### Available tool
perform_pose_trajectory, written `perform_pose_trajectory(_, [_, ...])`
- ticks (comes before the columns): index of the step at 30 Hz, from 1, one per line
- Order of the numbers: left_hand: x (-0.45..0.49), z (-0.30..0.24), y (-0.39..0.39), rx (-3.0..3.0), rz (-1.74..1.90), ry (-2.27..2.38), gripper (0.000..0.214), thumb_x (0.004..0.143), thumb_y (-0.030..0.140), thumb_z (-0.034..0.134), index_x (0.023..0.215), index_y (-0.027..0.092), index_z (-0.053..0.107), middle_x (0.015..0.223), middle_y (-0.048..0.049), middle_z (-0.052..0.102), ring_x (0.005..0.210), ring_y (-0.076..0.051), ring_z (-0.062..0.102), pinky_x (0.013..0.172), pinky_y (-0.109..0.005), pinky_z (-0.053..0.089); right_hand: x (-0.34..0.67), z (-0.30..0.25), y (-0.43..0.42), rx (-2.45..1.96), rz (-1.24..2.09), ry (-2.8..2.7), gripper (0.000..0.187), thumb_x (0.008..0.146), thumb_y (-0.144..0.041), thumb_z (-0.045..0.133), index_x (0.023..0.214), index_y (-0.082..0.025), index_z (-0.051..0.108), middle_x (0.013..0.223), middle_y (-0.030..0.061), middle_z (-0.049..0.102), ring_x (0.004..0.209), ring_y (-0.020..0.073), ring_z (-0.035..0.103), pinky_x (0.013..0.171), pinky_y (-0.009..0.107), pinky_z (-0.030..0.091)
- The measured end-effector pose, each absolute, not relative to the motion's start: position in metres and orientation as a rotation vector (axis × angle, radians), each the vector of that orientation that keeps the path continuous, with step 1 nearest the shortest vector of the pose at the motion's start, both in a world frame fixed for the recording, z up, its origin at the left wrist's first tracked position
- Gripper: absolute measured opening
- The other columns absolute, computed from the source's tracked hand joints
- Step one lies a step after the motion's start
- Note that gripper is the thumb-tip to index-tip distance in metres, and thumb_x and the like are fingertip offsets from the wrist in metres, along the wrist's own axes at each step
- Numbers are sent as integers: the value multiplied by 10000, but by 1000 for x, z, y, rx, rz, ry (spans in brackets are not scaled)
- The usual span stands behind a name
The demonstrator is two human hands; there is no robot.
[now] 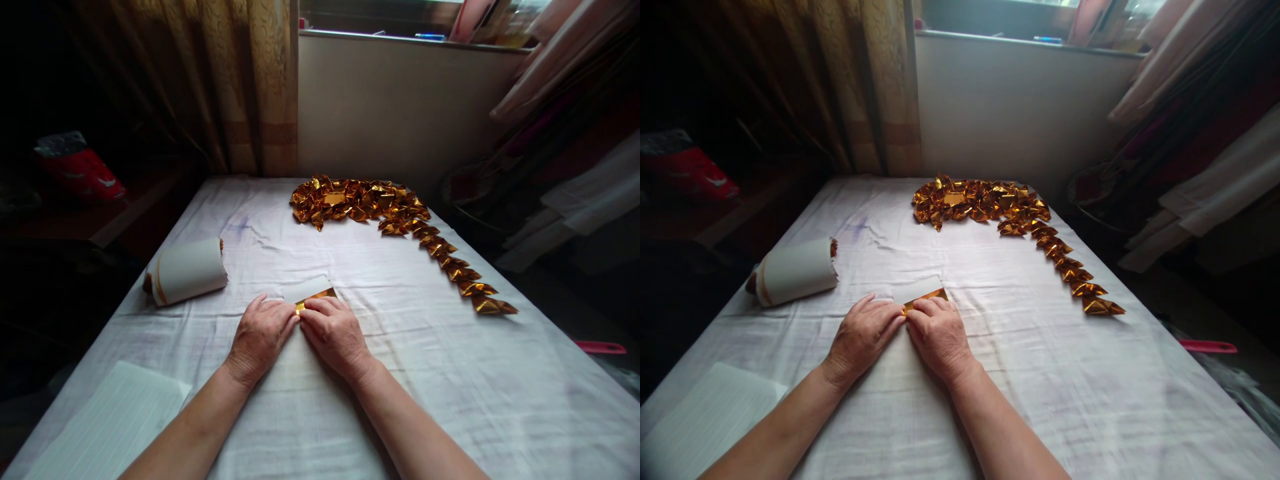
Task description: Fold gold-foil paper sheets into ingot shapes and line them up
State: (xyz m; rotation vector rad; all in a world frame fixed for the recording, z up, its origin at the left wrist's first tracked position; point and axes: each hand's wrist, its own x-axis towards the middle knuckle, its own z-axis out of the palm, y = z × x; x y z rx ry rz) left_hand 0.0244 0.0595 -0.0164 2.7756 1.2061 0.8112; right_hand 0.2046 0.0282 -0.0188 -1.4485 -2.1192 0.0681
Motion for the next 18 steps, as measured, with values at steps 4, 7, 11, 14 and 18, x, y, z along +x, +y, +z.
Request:
perform_pose_trajectory(4, [24,-15,59,2748,783,1197,193,986,313,472,996,231,646,977,-13,756,942,-191,675,1039,-438,383,201,-21,31,-1500,15,-2093,178,956,-297,567,879,-254,721,965,22,725,876,186,596,789,309,436])
perform_pose_trajectory(7, [22,-15,60,2708,763,1206,183,971,340,502,1014,243,651,1023,-21,745,975,-202,657,1034,-444,388,200,-21,31,-1530,16,-2077,168,952,-264,567,857,-228,700,945,34,718,861,185,589,780,301,426])
perform_pose_trajectory(11, [20,-16,62,2638,806,1243,181,961,315,517,950,243,682,1015,-27,728,982,-203,624,971,-406,437,201,-20,30,-1521,86,-2057,194,961,-232,527,840,-212,677,936,44,705,878,182,587,800,295,431])
perform_pose_trajectory(14, [20,-16,61,2652,799,1254,198,959,298,509,898,241,690,966,-26,722,947,-205,613,962,-414,439,202,-18,29,-1506,149,-2053,165,938,-211,535,841,-205,668,926,49,696,887,183,587,814,296,436])
perform_pose_trajectory(18, [21,-13,57,2664,779,1229,182,951,271,504,901,230,674,959,-27,714,958,-208,609,1002,-436,411,202,-14,28,-1505,172,-2063,142,899,-224,576,779,-207,650,833,34,673,830,179,583,787,300,428])
